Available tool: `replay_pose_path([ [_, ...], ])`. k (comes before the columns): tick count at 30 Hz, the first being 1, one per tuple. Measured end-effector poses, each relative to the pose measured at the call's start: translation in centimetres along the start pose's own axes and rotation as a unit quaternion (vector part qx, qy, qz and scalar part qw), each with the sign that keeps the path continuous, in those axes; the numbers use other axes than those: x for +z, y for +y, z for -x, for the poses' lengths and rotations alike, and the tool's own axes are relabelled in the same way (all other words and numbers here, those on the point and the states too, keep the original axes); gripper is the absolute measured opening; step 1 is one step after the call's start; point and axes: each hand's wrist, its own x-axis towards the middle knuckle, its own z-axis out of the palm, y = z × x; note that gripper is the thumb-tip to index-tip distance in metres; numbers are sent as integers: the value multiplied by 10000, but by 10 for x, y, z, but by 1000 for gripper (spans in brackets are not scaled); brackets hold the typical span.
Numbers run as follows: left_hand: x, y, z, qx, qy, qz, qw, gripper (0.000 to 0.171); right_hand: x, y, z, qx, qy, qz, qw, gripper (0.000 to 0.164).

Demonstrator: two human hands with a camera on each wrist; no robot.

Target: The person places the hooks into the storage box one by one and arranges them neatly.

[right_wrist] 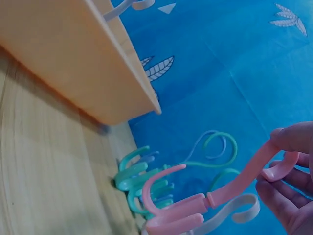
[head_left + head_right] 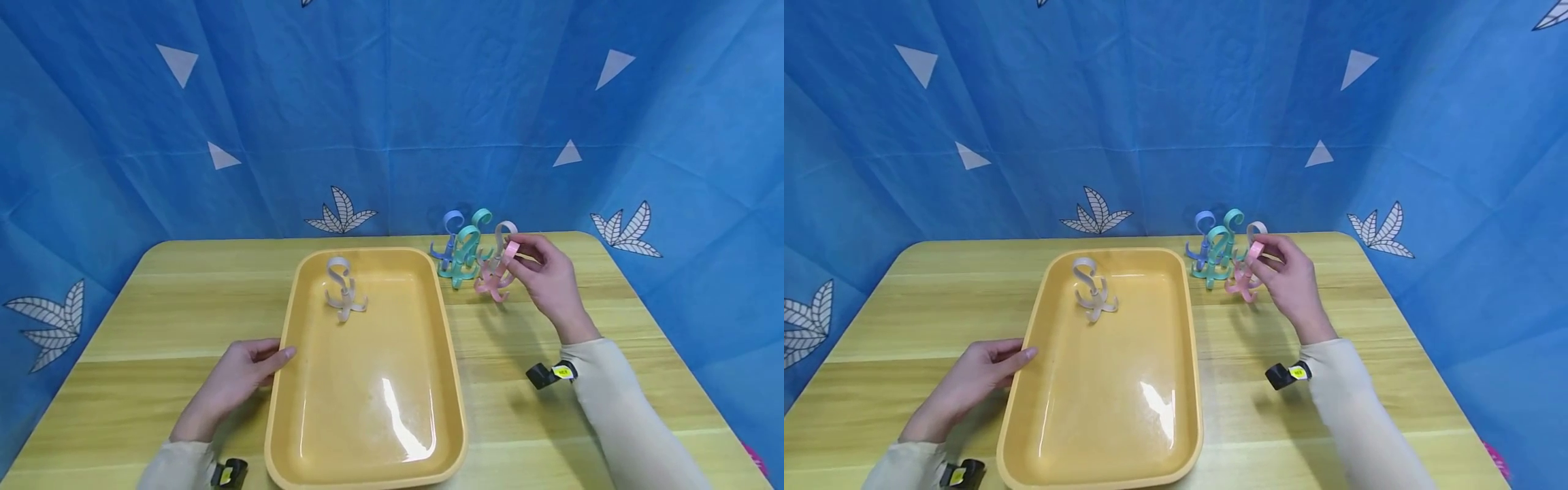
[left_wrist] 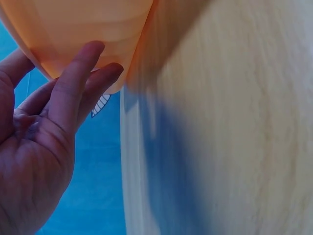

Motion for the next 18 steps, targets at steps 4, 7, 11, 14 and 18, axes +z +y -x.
replay_pose_path([
  [4, -1, 2, -1, -2, -45, -33, 10000, 55, -1, -9, 1, 30, -47, 53, 10000, 41],
  [7, -1, 1, -1, -7, -47, 14, 10000, 55, -1, -15, 3, -2, -106, 87, 9999, 40],
  [11, -1, 0, 0, 2, -33, 119, 9999, 54, 1, -20, 4, -88, -167, 133, 9997, 37],
  [14, 0, -1, 1, -5, -43, 175, 9998, 55, 3, -24, 6, -129, -216, 170, 9995, 37],
  [18, -2, -1, 1, -17, -65, 106, 9999, 55, 6, -29, 6, -232, -302, 170, 9991, 37],
])
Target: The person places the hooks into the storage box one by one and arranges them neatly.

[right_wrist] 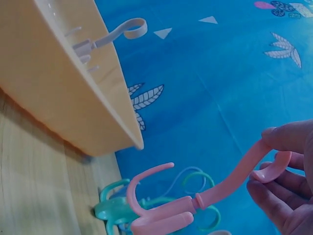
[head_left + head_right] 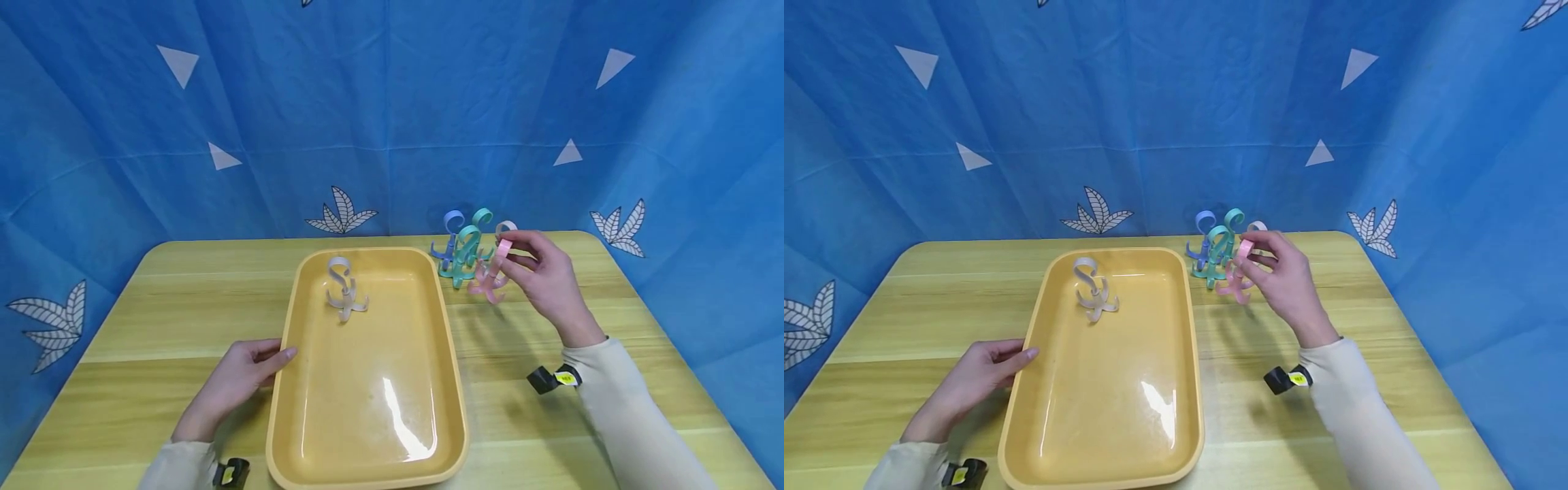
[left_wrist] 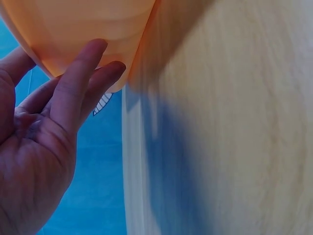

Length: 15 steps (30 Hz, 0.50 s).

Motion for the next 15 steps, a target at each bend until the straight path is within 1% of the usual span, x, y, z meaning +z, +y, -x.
replay_pose_path([
  [5, -2, 1, 1, 47, -33, -123, 9999, 56, 1, -8, -4, -194, -105, 62, 9997, 37],
  [10, -2, 1, 0, 31, -40, -120, 9999, 56, -1, -15, -9, -308, -123, 226, 9992, 37],
  [15, -1, 0, -1, 13, -16, -125, 9999, 57, -1, -19, -13, -467, -155, 128, 9987, 37],
])
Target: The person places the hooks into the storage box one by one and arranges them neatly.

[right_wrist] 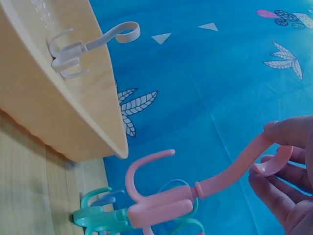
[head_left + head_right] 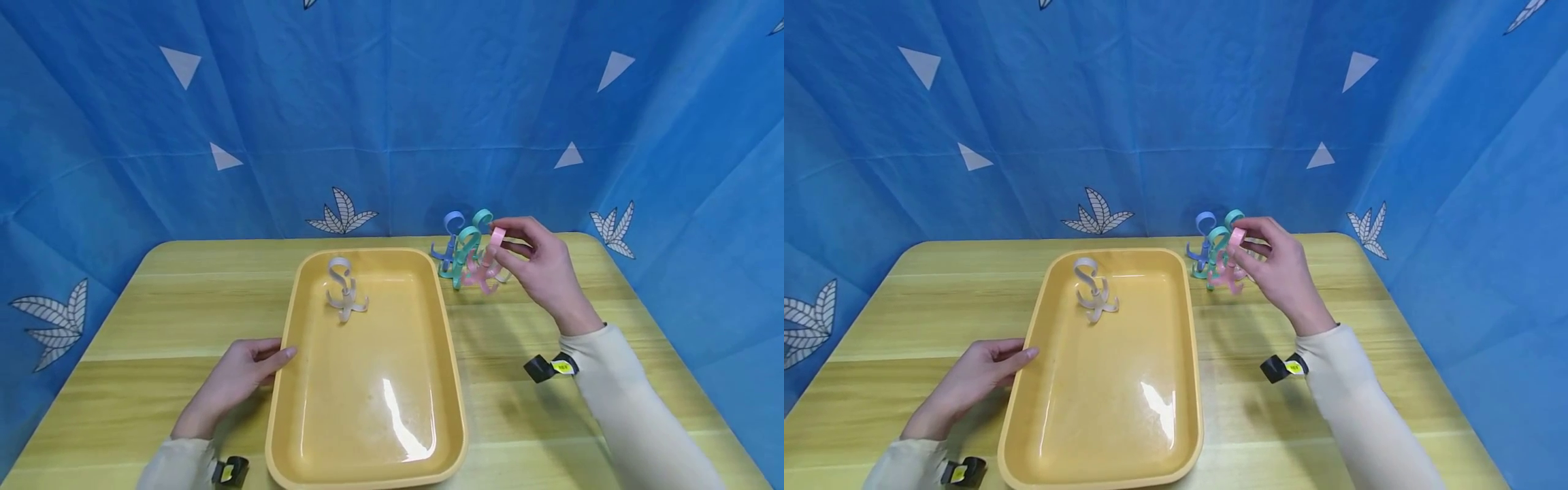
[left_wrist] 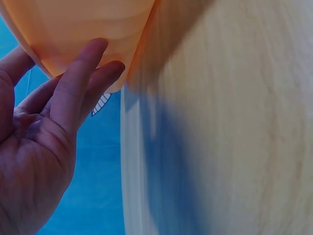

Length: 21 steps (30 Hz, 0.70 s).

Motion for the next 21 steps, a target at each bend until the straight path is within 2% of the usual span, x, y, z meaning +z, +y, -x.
replay_pose_path([
  [8, 1, 0, -1, 0, 22, 95, 10000, 56, 6, -4, -4, -191, -29, -325, 9993, 36],
  [12, 1, 0, -1, -23, -26, 168, 9999, 56, 12, -8, -7, -369, -142, -499, 9980, 35],
  [21, 2, -1, -1, -112, 110, 128, 9998, 55, 24, -17, -16, -679, -367, -706, 9945, 32],
])
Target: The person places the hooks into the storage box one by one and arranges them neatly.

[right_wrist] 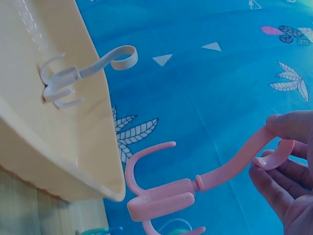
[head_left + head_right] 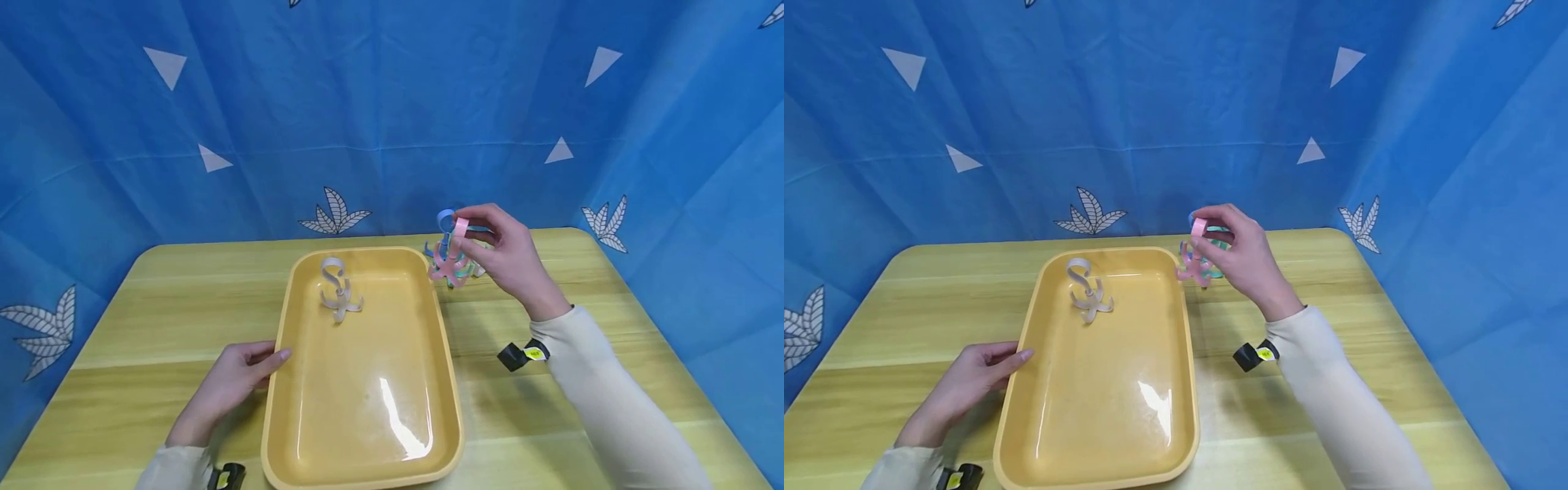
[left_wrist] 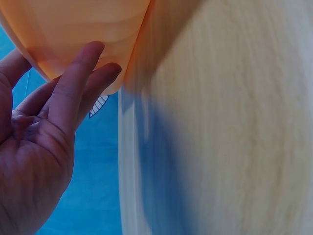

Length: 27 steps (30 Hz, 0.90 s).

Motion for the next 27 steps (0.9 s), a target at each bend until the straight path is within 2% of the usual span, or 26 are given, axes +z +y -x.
replay_pose_path([
  [11, 0, -1, 1, 17, -14, 46, 10000, 54, 13, -1, -8, -228, -217, -41, 9995, 32],
  [23, 1, -1, 0, 10, 8, 118, 9999, 54, 32, -1, -14, -93, -581, 75, 9982, 31],
  [27, 2, 0, 1, 32, 8, 101, 9999, 53, 40, 2, -15, -28, -681, -66, 9977, 31],
])
